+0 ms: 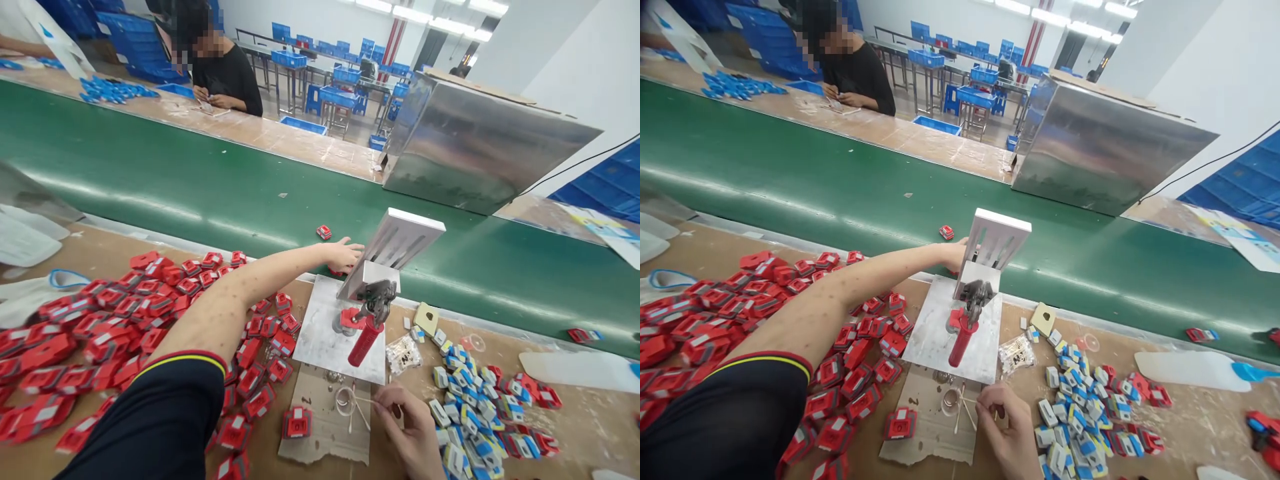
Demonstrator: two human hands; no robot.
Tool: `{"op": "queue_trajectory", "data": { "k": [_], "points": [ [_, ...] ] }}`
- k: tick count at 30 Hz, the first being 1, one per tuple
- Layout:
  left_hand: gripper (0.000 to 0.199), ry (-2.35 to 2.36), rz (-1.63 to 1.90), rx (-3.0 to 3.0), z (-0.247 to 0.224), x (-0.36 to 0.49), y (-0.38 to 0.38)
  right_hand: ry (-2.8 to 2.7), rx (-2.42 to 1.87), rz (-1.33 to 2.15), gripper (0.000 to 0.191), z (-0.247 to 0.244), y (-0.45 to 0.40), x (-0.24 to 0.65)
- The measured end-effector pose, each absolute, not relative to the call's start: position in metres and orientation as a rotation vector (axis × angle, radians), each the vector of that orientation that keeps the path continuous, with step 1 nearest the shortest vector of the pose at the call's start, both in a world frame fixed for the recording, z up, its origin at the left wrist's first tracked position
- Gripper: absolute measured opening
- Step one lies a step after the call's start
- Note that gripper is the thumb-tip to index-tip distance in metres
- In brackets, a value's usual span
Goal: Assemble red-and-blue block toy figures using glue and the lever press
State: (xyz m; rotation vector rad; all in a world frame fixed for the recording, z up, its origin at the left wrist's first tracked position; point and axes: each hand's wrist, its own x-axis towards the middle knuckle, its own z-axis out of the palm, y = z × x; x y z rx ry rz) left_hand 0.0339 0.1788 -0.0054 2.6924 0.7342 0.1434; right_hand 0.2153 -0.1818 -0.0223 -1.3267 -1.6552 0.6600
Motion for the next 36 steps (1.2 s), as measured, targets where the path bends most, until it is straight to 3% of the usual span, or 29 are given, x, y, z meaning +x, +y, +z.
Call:
{"op": "queue_trajectory", "data": {
  "k": [8,12,17,25,29,33,36],
  "points": [
    [0.024,1.096,0.048,2.697,-0.010,-0.035,0.223,-1.647,-1.250,0.674,0.018,-0.010,-0.177,0.217],
    [0.024,1.054,-0.001,2.675,-0.013,-0.066,0.192,-1.575,-1.232,0.697,0.017,-0.016,-0.182,0.224],
    [0.046,1.057,-0.051,2.595,-0.003,-0.101,0.155,-1.532,-1.221,0.720,0.018,-0.012,-0.181,0.223],
    [0.041,0.854,-0.334,2.609,0.007,-0.115,0.115,-1.492,-1.270,0.743,0.016,-0.006,-0.177,0.213],
    [0.055,0.963,-0.331,2.641,0.000,-0.118,0.084,-1.465,-1.308,0.792,0.015,-0.008,-0.176,0.211],
    [0.062,1.175,-0.090,2.641,-0.010,-0.110,0.062,-1.472,-1.284,0.807,0.013,-0.008,-0.176,0.207],
    [0.067,1.310,-0.156,2.564,0.000,-0.112,0.064,-1.480,-1.276,0.810,0.013,-0.008,-0.176,0.206]
  ]
}}
